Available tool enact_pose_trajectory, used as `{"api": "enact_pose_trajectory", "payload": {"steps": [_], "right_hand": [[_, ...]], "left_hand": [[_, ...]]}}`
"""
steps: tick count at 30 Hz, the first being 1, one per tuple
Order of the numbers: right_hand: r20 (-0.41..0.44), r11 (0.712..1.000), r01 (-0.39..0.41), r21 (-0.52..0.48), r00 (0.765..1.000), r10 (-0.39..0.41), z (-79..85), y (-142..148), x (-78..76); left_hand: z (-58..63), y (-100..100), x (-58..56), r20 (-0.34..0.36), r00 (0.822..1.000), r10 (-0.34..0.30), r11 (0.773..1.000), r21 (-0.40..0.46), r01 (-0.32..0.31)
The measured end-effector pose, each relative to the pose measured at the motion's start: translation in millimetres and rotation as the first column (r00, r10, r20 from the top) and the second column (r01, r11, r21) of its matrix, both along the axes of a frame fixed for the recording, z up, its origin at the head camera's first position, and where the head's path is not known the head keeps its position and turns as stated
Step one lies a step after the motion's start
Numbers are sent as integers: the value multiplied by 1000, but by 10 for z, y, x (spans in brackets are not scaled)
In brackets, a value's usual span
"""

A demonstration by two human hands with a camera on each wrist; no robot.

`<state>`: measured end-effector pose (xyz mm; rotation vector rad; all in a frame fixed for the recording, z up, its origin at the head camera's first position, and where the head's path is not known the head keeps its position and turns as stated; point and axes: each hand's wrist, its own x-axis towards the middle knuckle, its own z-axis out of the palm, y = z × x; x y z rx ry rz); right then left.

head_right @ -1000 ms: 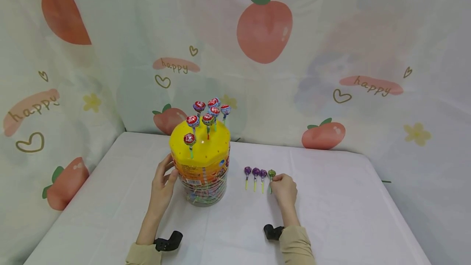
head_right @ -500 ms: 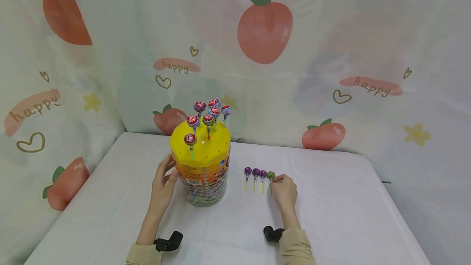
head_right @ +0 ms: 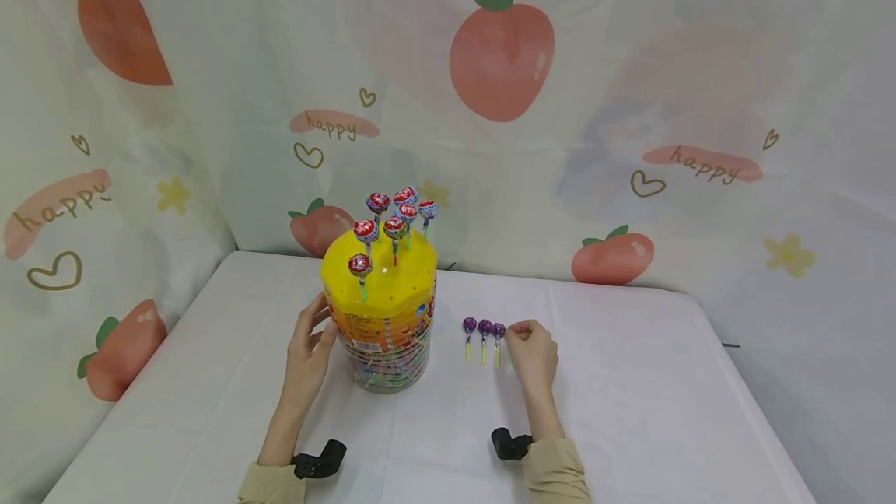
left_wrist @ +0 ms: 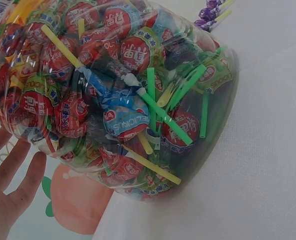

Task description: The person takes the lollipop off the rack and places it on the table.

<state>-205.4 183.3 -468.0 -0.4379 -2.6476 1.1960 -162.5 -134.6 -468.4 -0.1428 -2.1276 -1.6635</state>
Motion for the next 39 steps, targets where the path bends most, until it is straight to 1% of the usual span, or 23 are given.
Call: {"api": "enact_pose_trajectory", "payload": {"steps": [5, 8, 11, 17, 22, 27, 31, 34, 39], "right_hand": [[-89, 999, -13, -46, 996, 9, 143, -152, 41], [-130, 997, -21, -68, 991, 12, 226, -227, 57], [-166, 993, -43, -114, 986, 24, 323, -291, 74], [-233, 967, -116, -228, 971, 61, 541, -408, 142], [-290, 944, -168, -286, 954, 82, 756, -533, 235], [-346, 929, -227, -292, 931, 119, 953, -655, 313], [-384, 925, -274, -262, 909, 161, 1079, -739, 355], [-425, 918, -314, -243, 885, 190, 1159, -798, 388], [-498, 901, -383, -206, 833, 240, 1269, -879, 437]], "left_hand": [[-9, -8, 7, 7, 1000, -3, 1000, 5, 3], [-7, -9, 10, 11, 1000, -7, 1000, 15, 7], [-7, -8, 9, 12, 1000, -9, 1000, 16, 9], [-11, -7, 6, 8, 1000, -6, 1000, 0, 6], [-10, -3, 8, -5, 1000, -7, 1000, -2, 7], [-3, 0, 6, -10, 1000, -6, 1000, 0, 6], [-8, 0, 6, -13, 1000, -1, 1000, -3, 1], [-10, -2, 7, -6, 1000, 2, 1000, -4, -2], [-6, -8, 7, 22, 1000, 2, 1000, -2, -2]]}}
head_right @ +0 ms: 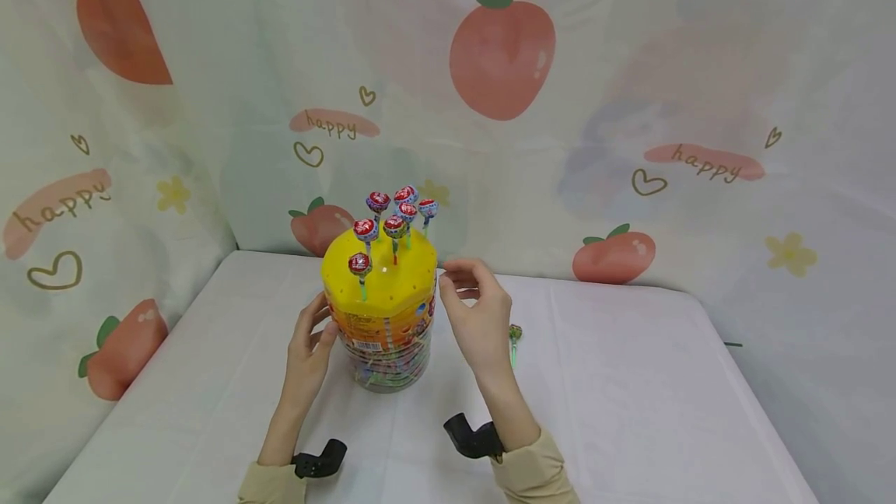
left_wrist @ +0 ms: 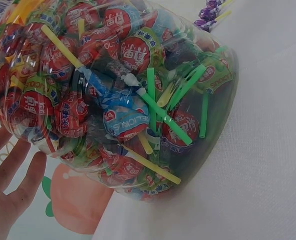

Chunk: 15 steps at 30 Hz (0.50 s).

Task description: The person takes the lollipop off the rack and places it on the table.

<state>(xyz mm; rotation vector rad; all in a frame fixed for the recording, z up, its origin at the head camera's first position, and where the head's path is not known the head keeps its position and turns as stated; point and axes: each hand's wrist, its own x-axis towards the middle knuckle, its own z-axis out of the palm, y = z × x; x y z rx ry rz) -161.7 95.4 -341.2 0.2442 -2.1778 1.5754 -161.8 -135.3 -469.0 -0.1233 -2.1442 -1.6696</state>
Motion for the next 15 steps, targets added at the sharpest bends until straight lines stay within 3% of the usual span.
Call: {"api": "enact_pose_trajectory", "payload": {"steps": [15], "right_hand": [[-94, 989, -145, 28, 985, 147, 189, -187, 92]], "left_hand": [[13, -1, 5, -5, 1000, -2, 1000, -5, 2]]}}
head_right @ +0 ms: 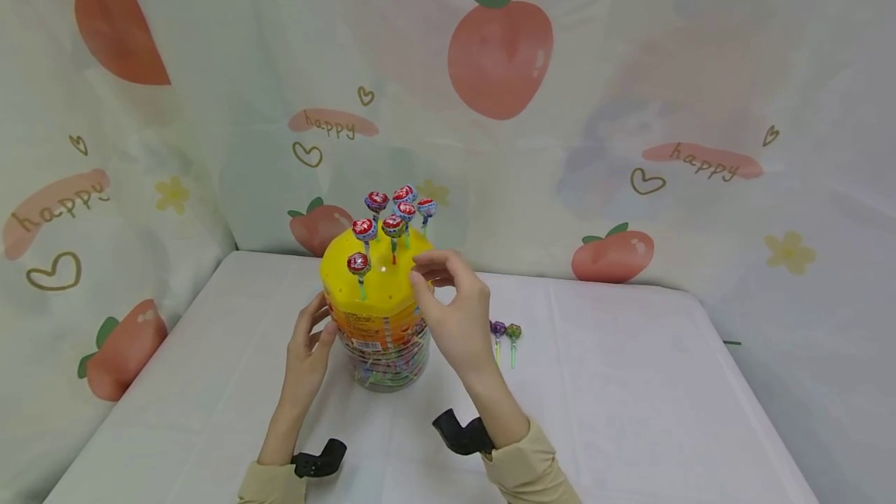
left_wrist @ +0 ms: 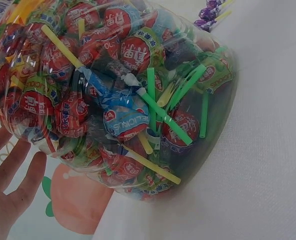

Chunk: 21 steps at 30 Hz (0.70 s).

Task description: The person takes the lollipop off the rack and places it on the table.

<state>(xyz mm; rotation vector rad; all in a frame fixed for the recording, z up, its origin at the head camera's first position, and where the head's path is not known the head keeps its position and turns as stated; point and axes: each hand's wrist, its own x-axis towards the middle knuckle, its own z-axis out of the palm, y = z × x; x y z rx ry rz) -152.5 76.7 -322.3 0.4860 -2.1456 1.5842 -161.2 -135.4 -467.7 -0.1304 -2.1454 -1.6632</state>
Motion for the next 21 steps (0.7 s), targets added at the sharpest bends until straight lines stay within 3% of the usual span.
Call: {"api": "enact_pose_trajectory", "payload": {"steps": [2, 5, 9, 12, 21], "right_hand": [[-19, 1000, -11, 6, 1000, 12, 10, -28, 8], [-49, 999, -33, 17, 998, 34, 27, -67, 23], [-83, 997, -69, 41, 994, 73, 49, -126, 28], [-99, 994, -93, 61, 990, 98, 66, -175, 34], [-81, 988, -147, 44, 985, 150, 64, -333, 59]], "left_hand": [[-5, -2, 2, -12, 1000, 3, 1000, -5, -3], [106, 15, 55, 16, 1000, -5, 1000, 2, 5], [119, 16, 53, 25, 1000, -4, 1000, 10, 4], [4, -2, -5, -16, 1000, 3, 1000, 5, -3], [34, 12, -1, 17, 1000, 1, 1000, 18, -1]]}}
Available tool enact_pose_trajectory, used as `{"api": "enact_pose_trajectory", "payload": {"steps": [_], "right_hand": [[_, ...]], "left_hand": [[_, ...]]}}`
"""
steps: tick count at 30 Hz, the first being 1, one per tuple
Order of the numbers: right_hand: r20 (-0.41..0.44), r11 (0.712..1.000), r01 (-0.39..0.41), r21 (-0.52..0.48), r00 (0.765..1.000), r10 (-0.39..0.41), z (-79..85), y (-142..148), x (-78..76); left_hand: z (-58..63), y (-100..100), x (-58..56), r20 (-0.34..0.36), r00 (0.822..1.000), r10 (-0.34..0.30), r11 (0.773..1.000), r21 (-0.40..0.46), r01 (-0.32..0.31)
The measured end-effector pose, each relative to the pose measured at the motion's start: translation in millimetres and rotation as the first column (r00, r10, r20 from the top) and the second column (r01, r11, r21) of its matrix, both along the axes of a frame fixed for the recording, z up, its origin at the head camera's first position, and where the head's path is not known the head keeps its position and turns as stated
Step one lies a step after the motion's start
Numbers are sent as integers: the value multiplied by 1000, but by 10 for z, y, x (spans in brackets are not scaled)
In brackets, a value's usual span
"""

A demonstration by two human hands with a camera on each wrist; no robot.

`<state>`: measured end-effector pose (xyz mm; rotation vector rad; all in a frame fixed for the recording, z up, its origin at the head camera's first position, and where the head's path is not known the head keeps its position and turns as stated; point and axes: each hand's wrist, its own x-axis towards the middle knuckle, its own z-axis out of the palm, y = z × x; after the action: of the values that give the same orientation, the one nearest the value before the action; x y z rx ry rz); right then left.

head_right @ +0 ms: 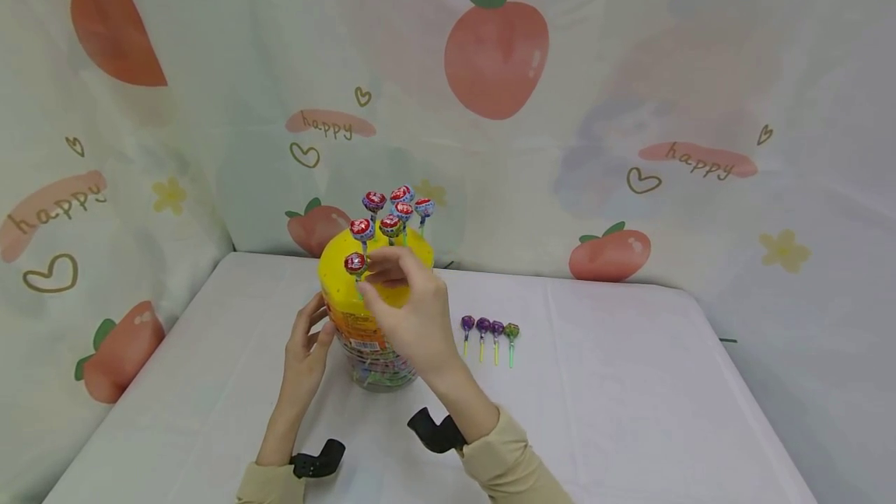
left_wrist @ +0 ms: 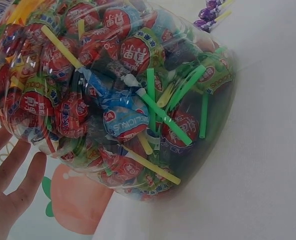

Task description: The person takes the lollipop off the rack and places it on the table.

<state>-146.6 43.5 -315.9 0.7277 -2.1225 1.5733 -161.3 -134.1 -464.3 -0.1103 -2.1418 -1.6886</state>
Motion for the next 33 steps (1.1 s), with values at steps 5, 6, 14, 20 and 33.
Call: {"api": "enact_pose_trajectory", "payload": {"steps": [5, 6, 14, 20, 33], "right_hand": [[8, 1000, 13, 9, 1000, -13, -13, -80, 4], [5, 1000, 17, 8, 1000, -17, -17, -91, 2], [-27, 999, 41, -5, 999, -41, -42, -128, -19], [-22, 999, 53, -8, 998, -53, -42, -137, -19], [-88, 993, 78, -86, 992, -86, -30, -150, -40]], "left_hand": [[55, 9, 32, 25, 1000, -7, 1000, 2, 7], [54, 9, 33, 24, 1000, -7, 1000, 1, 7], [-43, -4, -14, -23, 1000, -5, 1000, -3, 4], [-56, -4, -15, -62, 998, -4, 1000, -13, 4], [-47, -13, -4, -58, 998, 10, 999, -30, -12]]}}
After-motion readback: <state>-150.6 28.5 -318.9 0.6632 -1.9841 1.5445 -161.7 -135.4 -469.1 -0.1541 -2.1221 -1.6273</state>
